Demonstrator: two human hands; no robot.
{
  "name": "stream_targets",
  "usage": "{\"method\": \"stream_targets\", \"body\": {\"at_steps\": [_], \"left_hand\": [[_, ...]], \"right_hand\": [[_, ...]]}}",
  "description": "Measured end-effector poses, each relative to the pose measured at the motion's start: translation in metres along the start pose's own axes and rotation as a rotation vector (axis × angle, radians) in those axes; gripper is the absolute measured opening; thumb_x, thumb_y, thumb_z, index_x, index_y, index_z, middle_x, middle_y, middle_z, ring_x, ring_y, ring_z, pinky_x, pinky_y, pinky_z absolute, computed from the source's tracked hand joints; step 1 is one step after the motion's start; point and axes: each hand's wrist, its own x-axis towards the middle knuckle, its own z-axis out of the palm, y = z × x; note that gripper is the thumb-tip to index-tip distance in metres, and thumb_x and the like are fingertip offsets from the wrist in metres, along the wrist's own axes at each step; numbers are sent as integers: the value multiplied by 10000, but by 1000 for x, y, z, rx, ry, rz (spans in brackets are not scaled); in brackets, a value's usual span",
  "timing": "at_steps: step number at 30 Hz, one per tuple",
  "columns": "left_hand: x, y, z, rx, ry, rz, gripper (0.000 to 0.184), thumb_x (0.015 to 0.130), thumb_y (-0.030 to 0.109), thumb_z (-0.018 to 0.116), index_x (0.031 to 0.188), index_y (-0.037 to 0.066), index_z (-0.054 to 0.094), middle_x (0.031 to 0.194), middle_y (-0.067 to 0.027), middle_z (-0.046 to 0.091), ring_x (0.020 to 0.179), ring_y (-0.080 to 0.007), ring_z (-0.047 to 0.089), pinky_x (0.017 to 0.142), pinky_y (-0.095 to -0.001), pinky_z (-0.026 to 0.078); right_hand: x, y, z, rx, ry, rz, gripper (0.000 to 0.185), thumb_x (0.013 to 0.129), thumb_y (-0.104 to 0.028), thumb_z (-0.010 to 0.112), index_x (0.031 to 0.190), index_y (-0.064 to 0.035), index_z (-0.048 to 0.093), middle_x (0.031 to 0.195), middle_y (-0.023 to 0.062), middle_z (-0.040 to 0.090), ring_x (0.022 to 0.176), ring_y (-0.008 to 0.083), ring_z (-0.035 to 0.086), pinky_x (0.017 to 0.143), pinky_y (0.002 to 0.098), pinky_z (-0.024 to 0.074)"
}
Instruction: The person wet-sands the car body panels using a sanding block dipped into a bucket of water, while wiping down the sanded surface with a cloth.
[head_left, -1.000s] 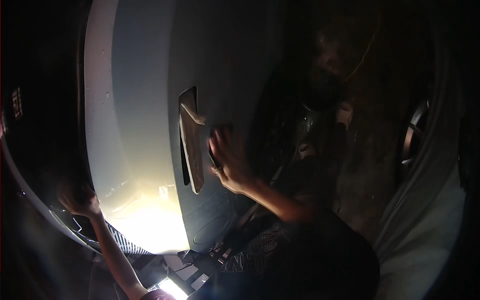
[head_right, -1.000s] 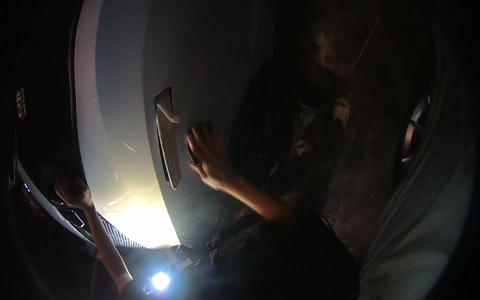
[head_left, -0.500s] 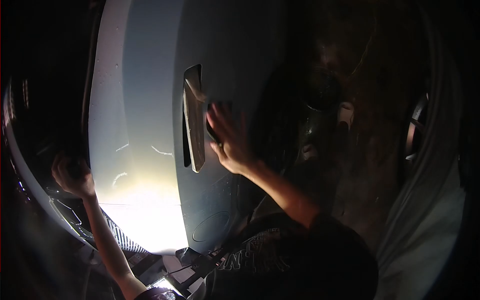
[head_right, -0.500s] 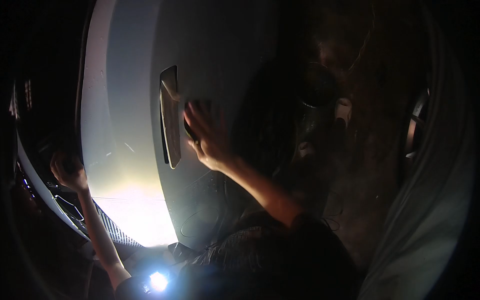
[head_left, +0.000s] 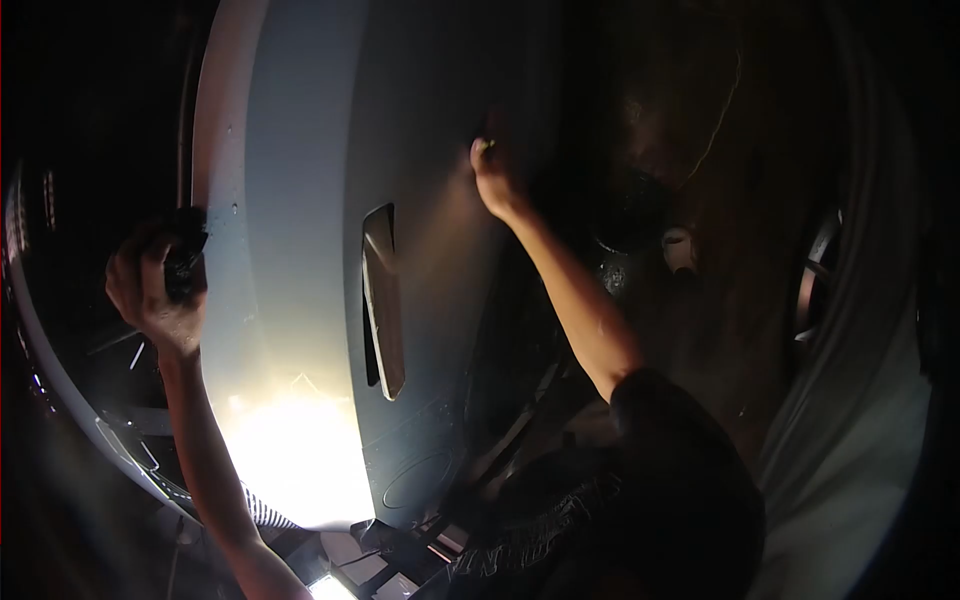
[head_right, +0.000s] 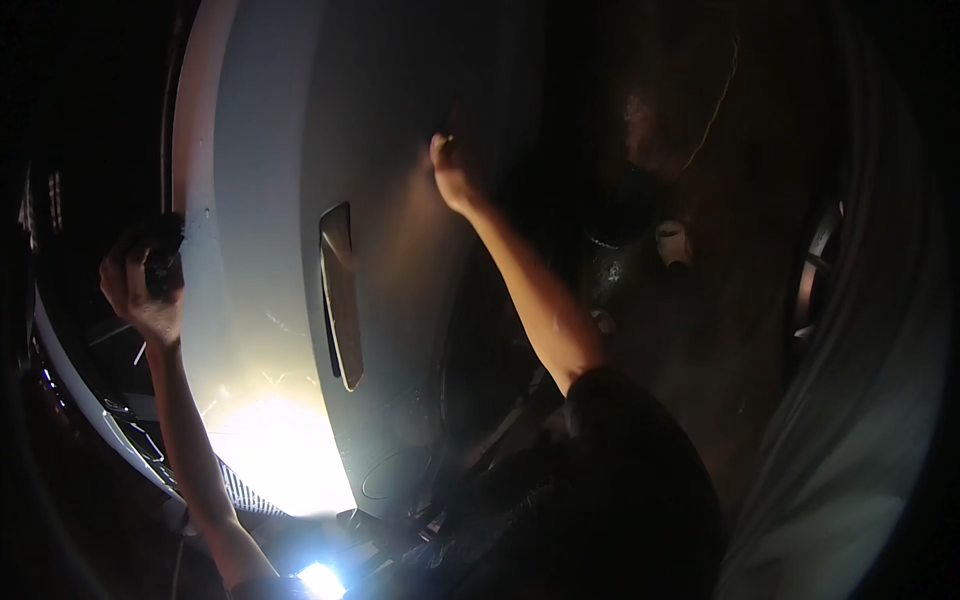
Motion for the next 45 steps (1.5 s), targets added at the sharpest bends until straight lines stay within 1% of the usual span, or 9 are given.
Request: {"method": "stream_targets", "body": {"at_steps": [10,16,24,25,28,31,35,41,45], "left_hand": [[147,-34,150,-303,49,-126,559,841,423,766,1247,77,600,1209,-100,621,1129,-291,621,962,-440,537],[156,-24,143,-505,17,-161,566,858,361,753,1287,39,574,1265,-131,606,1173,-299,601,989,-439,502],[151,-55,151,-709,-92,-52,687,827,522,695,1278,27,546,1308,-200,573,1211,-353,570,1000,-478,471],[148,-54,153,-676,-55,-71,675,831,515,692,1276,28,549,1305,-201,574,1212,-353,570,998,-477,471],[151,-52,151,-675,-56,-34,632,827,463,719,1245,15,565,1279,-195,589,1201,-354,581,994,-463,471],[157,-54,151,-687,-48,-30,623,814,452,732,1220,5,577,1257,-199,598,1186,-355,589,983,-456,478],[155,-49,148,-684,-45,-70,612,788,443,741,1189,3,597,1226,-205,604,1147,-347,609,940,-436,501],[157,-50,143,-650,-41,-111,583,785,452,739,1177,39,616,1219,-165,622,1117,-316,638,886,-408,542],[158,-51,146,-631,3,-73,564,771,452,779,1161,74,628,1216,-136,633,1109,-306,645,883,-398,550]], "right_hand": [[-158,-37,18,-144,-492,-20,818,1032,-386,384,1565,-58,-142,1623,189,-226,1500,368,-191,1165,605,-87],[111,42,-35,136,-88,126,612,1019,-267,449,1524,22,261,1565,258,286,1435,352,322,1146,401,282],[-13,-60,-12,-193,-262,-182,804,955,-256,560,1569,3,111,1635,264,22,1507,450,-39,1164,655,-7],[70,-67,-30,-420,25,-294,756,989,-238,535,1574,-10,113,1579,267,264,1392,396,404,1130,571,276],[260,-83,-83,151,-45,-120,618,1034,-270,454,1522,33,224,1298,222,551,724,195,512,730,362,471],[144,-120,-32,-143,151,-390,654,944,-228,542,1473,72,301,1562,308,221,1475,487,130,1153,607,181],[-109,-67,5,-318,-439,-436,826,833,-330,713,1466,46,339,1579,286,177,1469,509,151,1105,774,56],[157,-122,-34,247,-149,-372,689,1010,-241,467,1569,-22,128,1611,209,218,1518,263,174,1200,433,183],[77,-161,-15,-288,-88,-436,702,920,-289,601,1489,7,316,1589,239,234,1487,435,181,1139,673,114]]}}
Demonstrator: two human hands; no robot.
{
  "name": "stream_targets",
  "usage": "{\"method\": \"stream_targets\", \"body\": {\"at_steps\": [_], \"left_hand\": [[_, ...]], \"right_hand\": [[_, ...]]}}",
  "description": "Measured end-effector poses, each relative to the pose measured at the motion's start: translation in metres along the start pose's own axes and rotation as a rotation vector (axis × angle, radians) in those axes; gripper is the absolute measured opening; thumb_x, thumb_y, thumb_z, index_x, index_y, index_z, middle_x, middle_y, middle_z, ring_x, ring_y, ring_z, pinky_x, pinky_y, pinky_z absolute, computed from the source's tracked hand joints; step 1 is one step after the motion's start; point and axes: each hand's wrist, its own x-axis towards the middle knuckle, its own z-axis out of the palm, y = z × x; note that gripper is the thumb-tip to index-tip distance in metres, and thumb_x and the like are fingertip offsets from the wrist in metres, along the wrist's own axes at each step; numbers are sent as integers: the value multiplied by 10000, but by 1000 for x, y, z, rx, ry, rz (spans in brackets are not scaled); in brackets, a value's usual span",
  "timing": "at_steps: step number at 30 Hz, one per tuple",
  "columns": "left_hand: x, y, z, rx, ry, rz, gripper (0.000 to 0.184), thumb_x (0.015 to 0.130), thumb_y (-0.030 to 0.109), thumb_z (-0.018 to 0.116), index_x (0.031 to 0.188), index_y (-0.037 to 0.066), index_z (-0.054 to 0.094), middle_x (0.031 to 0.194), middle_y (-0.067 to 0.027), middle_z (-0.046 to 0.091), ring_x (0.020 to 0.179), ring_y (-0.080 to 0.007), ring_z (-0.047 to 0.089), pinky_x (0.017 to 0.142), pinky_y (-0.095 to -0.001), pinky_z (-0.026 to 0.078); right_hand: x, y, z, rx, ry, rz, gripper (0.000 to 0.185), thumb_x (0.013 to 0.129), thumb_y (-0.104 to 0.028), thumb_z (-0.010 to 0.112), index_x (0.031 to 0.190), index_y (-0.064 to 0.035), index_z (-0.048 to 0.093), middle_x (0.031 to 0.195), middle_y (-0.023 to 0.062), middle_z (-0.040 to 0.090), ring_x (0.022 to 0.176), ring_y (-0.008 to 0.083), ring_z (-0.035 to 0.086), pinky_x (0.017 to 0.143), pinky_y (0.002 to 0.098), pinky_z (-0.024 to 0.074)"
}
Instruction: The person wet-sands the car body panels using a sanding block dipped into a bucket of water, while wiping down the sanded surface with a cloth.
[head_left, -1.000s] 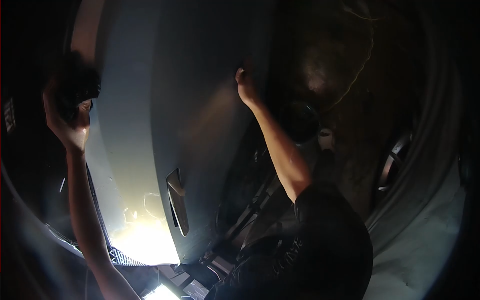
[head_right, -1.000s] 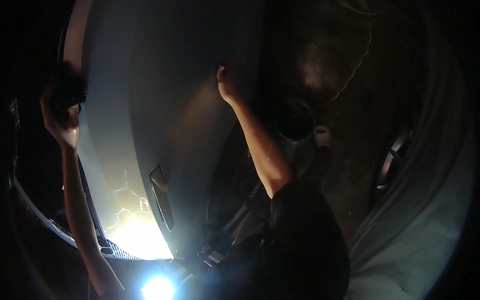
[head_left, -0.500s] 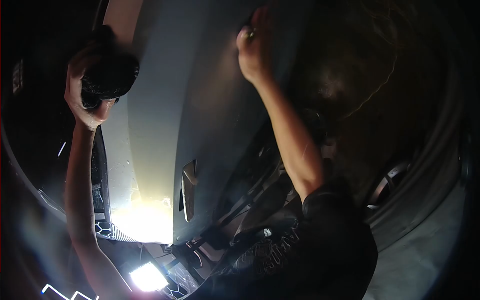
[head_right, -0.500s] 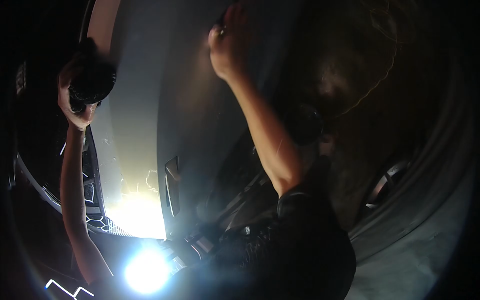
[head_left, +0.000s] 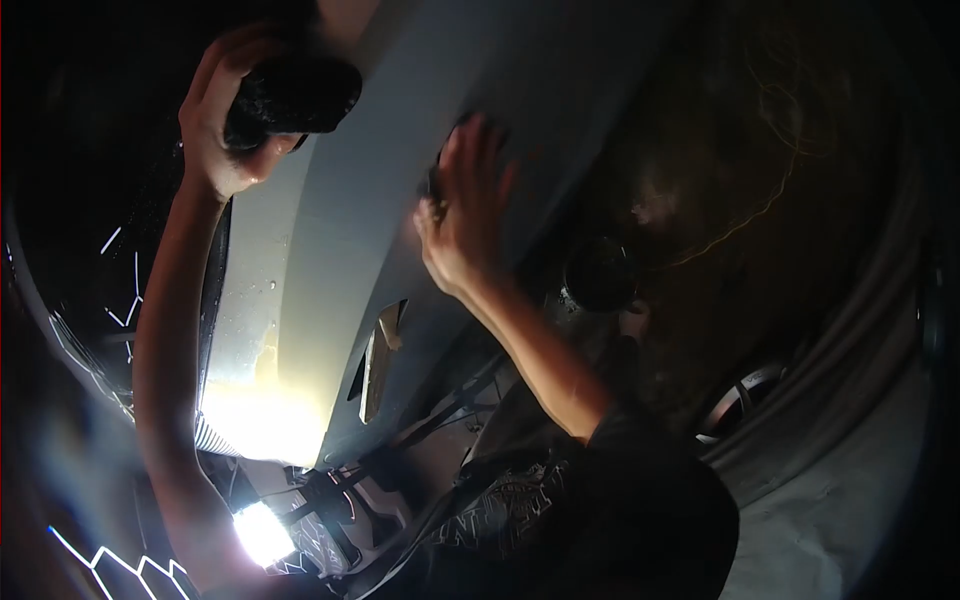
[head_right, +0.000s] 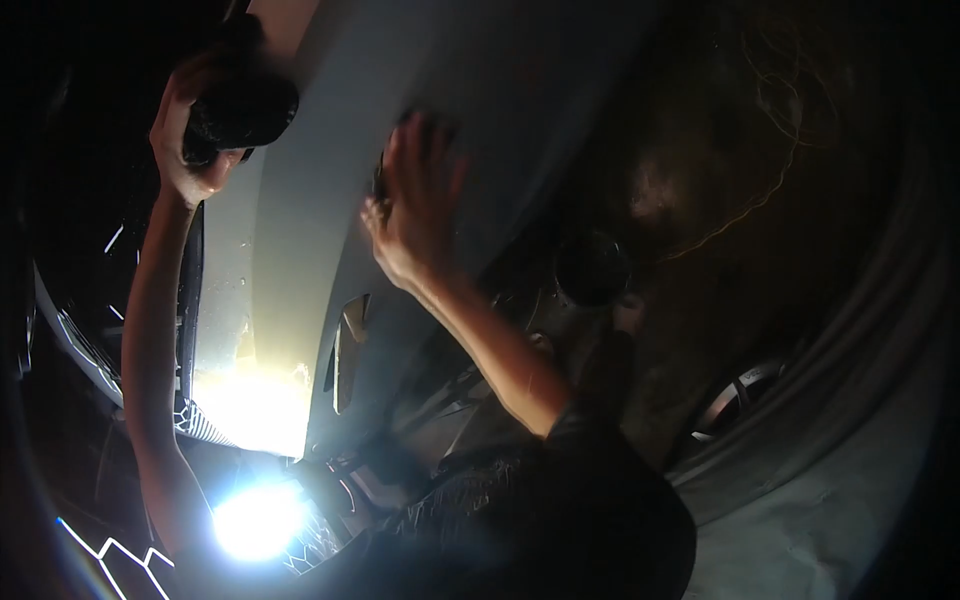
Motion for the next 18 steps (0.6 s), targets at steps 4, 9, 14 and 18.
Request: {"method": "stream_targets", "body": {"at_steps": [4,9,14,18], "left_hand": [[-5,3,-2,-30,-39,-80,561,811,419,728,1180,14,607,1238,-198,609,1152,-337,617,922,-409,517],[-7,5,-5,-8,-56,-120,559,772,381,749,1183,26,611,1237,-177,614,1152,-322,622,920,-401,522],[0,8,-5,35,-38,-63,556,775,380,746,1187,34,608,1227,-155,624,1155,-322,619,939,-404,515],[-3,2,-4,-23,-46,-46,561,776,387,757,1191,41,605,1215,-155,628,1170,-317,610,965,-412,502]], "right_hand": [[-60,-19,-1,-55,-350,-217,760,857,-407,693,1460,-34,418,1587,218,261,1484,443,182,1118,742,29],[183,102,-75,328,-12,292,726,1022,-499,232,1551,-16,111,1602,225,141,1495,335,157,1206,501,124],[-49,-14,14,-25,-106,30,728,978,-368,482,1537,13,213,1609,271,145,1483,514,80,1113,728,106],[-52,11,-3,40,-159,-62,653,987,-297,493,1516,21,278,1588,281,211,1477,509,128,1128,710,59]]}}
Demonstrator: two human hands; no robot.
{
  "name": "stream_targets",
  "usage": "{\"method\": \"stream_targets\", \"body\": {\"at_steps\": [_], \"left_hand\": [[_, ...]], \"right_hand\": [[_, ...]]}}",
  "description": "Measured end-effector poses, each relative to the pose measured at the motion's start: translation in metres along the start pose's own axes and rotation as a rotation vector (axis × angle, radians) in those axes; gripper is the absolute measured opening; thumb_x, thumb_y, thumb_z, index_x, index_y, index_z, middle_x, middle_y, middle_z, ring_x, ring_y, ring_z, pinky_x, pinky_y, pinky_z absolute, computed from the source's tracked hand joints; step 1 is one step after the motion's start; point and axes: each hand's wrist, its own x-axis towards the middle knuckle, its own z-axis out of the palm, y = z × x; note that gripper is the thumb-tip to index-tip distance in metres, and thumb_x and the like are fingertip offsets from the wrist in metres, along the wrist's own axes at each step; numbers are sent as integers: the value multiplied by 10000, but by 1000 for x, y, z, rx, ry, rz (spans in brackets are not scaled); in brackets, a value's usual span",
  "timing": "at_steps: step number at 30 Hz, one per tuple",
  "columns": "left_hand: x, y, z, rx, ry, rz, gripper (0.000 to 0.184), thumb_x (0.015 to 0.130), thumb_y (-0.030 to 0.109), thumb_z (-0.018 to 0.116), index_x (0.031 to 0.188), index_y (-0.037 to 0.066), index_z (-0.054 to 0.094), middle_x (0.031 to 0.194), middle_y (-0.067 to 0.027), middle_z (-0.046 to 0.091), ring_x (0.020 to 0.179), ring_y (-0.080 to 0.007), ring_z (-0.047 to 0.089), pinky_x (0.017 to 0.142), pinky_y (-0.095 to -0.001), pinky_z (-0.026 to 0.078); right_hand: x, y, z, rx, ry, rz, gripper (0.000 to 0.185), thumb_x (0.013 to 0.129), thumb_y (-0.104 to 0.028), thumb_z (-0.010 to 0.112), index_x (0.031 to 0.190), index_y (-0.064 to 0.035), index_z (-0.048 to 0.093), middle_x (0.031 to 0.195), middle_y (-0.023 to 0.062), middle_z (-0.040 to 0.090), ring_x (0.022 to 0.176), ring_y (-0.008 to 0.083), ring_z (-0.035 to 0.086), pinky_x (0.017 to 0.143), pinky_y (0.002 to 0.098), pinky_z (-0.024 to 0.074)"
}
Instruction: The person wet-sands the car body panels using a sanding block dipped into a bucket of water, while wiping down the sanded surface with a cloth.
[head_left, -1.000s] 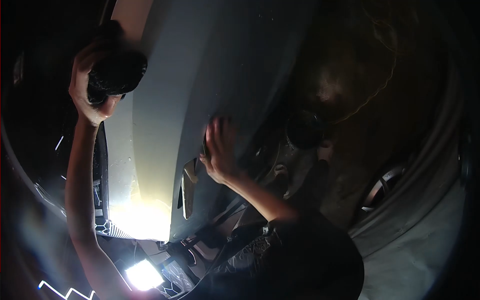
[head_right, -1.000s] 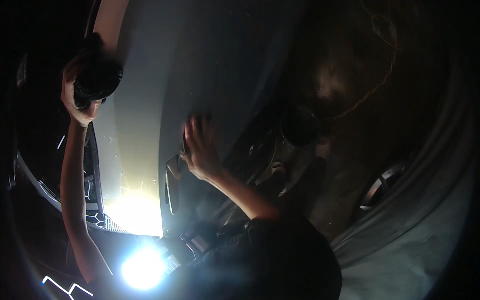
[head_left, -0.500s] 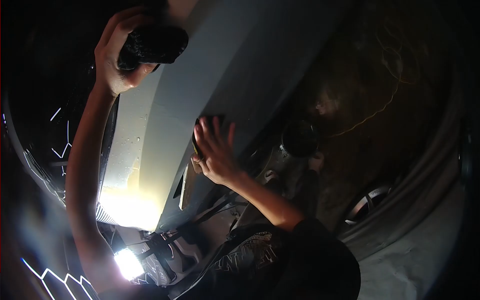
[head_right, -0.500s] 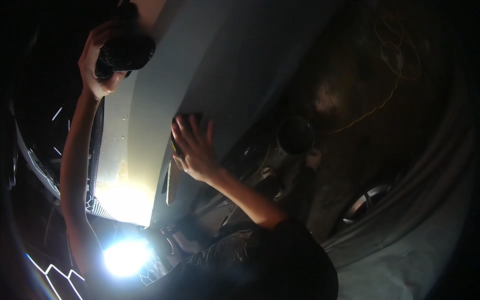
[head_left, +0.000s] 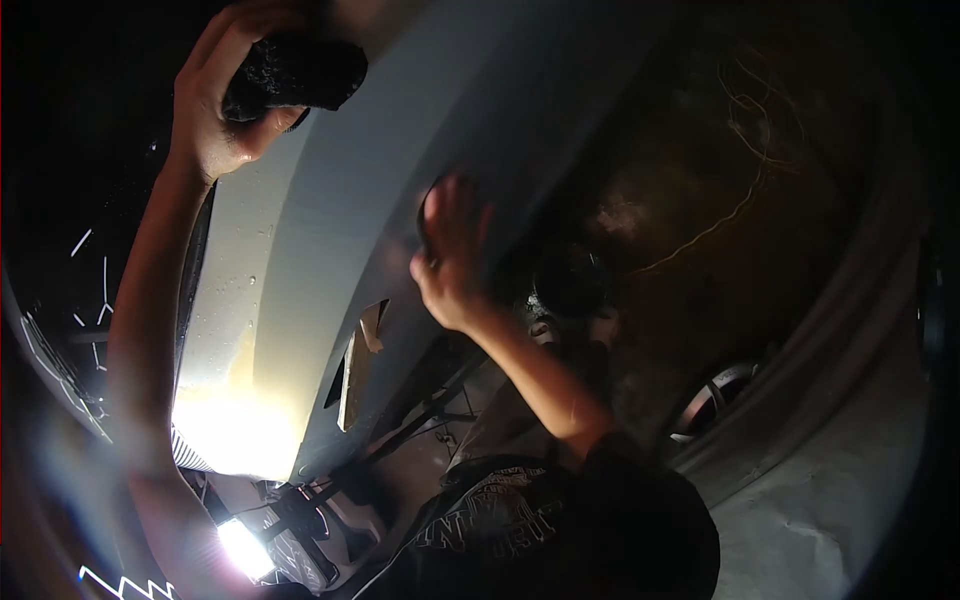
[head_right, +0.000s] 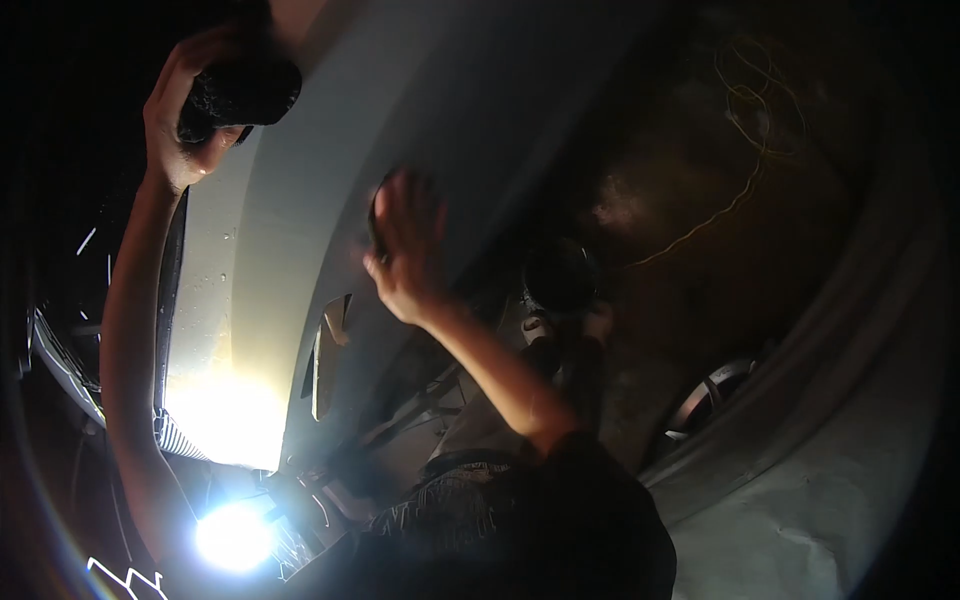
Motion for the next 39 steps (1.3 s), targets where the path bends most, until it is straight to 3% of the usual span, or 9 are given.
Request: {"method": "stream_targets", "body": {"at_steps": [6,13,20,22,25,27,31,34,39], "left_hand": [[-3,8,5,3,59,-114,585,620,194,825,1167,131,626,1214,-38,639,1154,-288,616,952,-398,521],[2,13,3,-46,68,-117,584,584,121,809,1136,92,624,1221,-69,631,1151,-303,612,950,-411,517],[9,19,-3,-17,2,-148,559,573,163,774,1100,52,623,1206,-131,619,1111,-334,613,939,-422,500],[12,17,-2,-29,-13,-144,525,646,304,772,1082,59,613,1197,-150,622,1082,-354,613,928,-456,477],[14,14,0,13,-20,-99,527,679,391,777,1088,102,615,1196,-160,629,1130,-379,604,952,-512,446],[15,13,-2,38,-45,-112,533,678,395,778,1093,104,615,1200,-160,628,1148,-387,599,958,-520,443],[9,10,-4,46,-84,-131,540,673,405,780,1098,115,617,1210,-161,626,1172,-404,593,981,-541,432],[9,10,1,55,-69,-135,540,675,413,778,1101,122,617,1211,-162,626,1171,-407,594,985,-548,430],[12,7,0,43,-69,-114,553,671,417,774,1109,122,611,1205,-163,629,1144,-404,607,973,-546,434]], "right_hand": [[81,173,13,235,500,317,715,1061,-464,305,1535,58,184,1609,275,156,1511,358,143,1230,383,127],[-104,-25,66,157,-98,423,785,1050,-438,353,1574,-51,-86,1644,169,-163,1521,327,-126,1196,564,11],[80,31,-22,377,292,349,517,1067,-190,388,1548,-49,264,1491,118,425,1313,130,448,981,261,391],[51,-1,-7,1143,381,481,598,1036,-120,379,1580,-44,143,1640,132,205,1496,156,249,1108,355,351],[33,1,-21,71,-92,350,649,1005,-163,367,1583,-29,105,1666,151,-32,1538,322,-6,1159,649,-28],[145,50,-76,143,153,243,608,1035,-202,301,1576,-16,93,1663,152,-45,1537,312,6,1173,612,-86],[292,118,-157,772,237,276,629,1069,-285,350,1564,-9,76,1606,257,184,1512,331,157,1219,396,176],[208,40,-102,-71,313,104,696,1015,-249,459,1548,30,110,1615,277,93,1512,404,101,1192,578,128],[-2,-10,3,-250,-240,-107,791,939,-401,585,1507,44,263,1600,279,135,1497,445,115,1087,759,128]]}}
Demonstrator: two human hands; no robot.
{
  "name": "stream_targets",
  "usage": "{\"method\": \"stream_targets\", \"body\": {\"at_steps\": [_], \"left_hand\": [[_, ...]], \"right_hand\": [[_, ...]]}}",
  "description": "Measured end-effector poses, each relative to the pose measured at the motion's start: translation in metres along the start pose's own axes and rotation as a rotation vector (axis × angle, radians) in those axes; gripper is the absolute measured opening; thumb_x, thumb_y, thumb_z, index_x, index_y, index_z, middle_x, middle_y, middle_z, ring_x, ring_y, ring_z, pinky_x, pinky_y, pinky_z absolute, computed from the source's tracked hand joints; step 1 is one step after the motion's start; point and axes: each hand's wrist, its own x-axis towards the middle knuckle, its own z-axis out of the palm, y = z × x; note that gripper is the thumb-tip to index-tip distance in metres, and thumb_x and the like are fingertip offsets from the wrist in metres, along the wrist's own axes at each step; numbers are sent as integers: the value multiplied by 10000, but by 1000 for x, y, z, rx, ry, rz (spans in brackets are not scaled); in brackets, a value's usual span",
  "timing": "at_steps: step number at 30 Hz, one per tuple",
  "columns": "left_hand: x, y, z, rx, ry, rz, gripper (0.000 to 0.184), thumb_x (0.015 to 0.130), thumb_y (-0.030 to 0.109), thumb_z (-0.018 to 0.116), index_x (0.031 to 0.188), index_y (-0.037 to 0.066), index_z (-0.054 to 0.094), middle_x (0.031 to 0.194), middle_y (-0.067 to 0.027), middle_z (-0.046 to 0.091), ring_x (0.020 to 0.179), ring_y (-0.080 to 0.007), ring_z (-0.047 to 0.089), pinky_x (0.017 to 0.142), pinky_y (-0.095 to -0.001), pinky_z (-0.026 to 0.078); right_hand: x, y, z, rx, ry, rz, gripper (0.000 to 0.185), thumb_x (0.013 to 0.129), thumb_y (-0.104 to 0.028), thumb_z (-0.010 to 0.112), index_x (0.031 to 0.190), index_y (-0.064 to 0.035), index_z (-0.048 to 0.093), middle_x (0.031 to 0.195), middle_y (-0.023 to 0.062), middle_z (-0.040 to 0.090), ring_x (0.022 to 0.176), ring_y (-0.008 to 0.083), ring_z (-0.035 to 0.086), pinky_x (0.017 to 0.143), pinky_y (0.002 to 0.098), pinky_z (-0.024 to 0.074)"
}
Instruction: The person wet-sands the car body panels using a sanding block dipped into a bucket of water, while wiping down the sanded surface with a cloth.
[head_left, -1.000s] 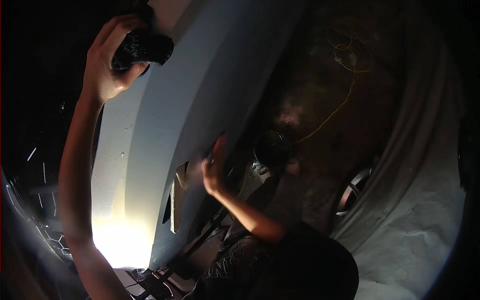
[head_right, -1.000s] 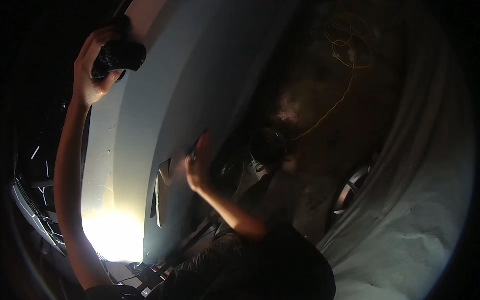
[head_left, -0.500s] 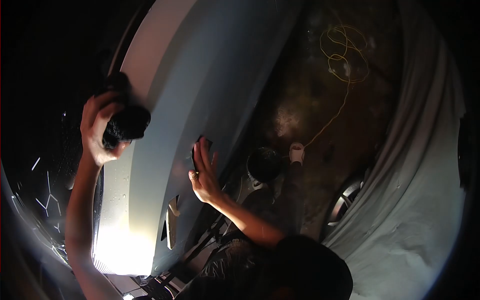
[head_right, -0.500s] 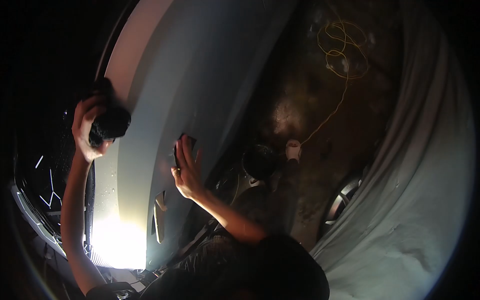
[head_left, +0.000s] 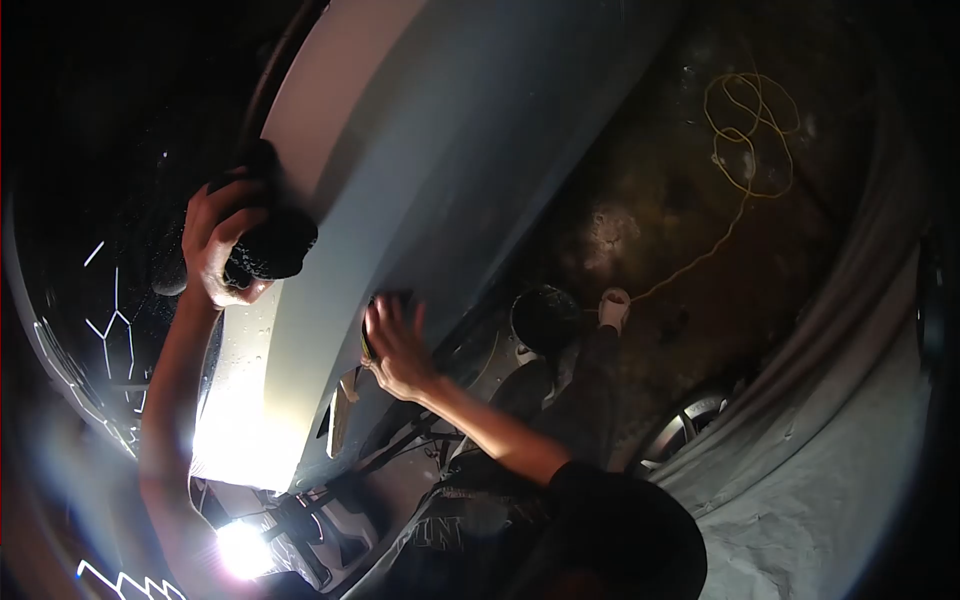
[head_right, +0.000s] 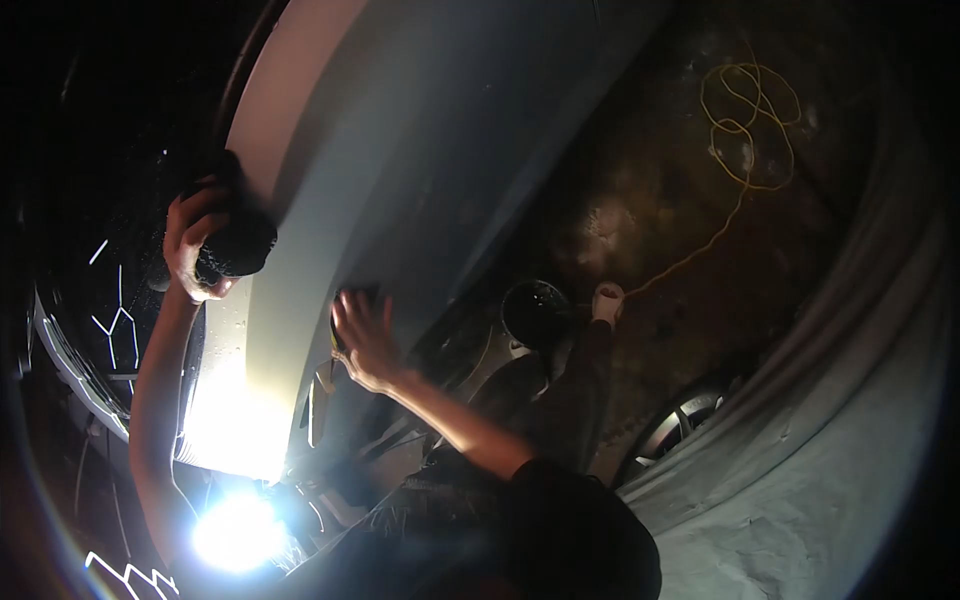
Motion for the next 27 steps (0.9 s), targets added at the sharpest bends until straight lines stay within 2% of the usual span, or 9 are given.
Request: {"method": "stream_targets", "body": {"at_steps": [4,8,9,13,17,21,23,26,27], "left_hand": [[-6,-1,0,2,-17,-5,551,672,412,769,1106,110,611,1197,-167,635,1124,-396,616,972,-537,434],[-5,3,-1,11,-1,-15,551,671,394,780,1107,102,613,1188,-163,642,1118,-378,622,968,-521,434],[-2,5,0,28,24,-6,560,660,389,790,1107,102,614,1189,-162,642,1113,-373,624,967,-519,433],[-3,8,-1,-12,36,-38,549,693,415,777,1107,90,620,1202,-143,636,1070,-347,625,945,-476,455],[-4,9,0,-18,74,2,562,684,396,771,1119,76,616,1186,-132,631,1076,-344,616,907,-437,494],[-6,5,3,-12,112,43,530,683,328,771,1115,60,621,1184,-121,632,1085,-321,625,901,-407,516],[-10,10,2,-18,99,21,510,698,304,768,1116,51,622,1194,-118,631,1107,-316,627,913,-398,521],[-10,5,4,-46,119,67,492,774,324,752,1154,40,619,1212,-135,627,1127,-312,632,927,-410,520],[-11,5,4,-53,115,90,492,774,324,752,1154,40,619,1212,-135,627,1127,-312,632,927,-410,520]], "right_hand": [[172,163,-95,265,604,153,607,1062,-321,336,1564,-26,165,1618,209,199,1490,296,217,1217,437,111],[206,167,-162,75,607,368,620,1069,-382,289,1564,-26,175,1576,229,295,1426,349,344,1195,452,211],[174,126,-110,-179,664,303,625,1068,-409,281,1560,-31,207,1558,225,339,1409,331,381,1186,434,240],[-34,-21,49,98,97,31,639,1064,-408,307,1557,-17,196,1575,228,299,1432,339,340,1184,440,250],[78,80,-41,-68,418,171,655,1060,-407,333,1553,-3,185,1591,230,258,1455,348,298,1183,446,259],[166,163,-115,266,666,303,666,1039,-364,368,1545,22,172,1610,251,183,1481,403,213,1196,465,221],[113,112,-44,328,763,278,665,1042,-351,407,1546,25,190,1607,228,218,1472,375,252,1194,441,242],[-54,-25,91,572,384,360,911,980,-553,488,1577,-41,28,1615,296,-17,1497,454,11,1159,684,-19],[-96,-61,114,621,276,364,882,990,-537,470,1574,-32,42,1613,286,14,1494,438,43,1163,645,11]]}}
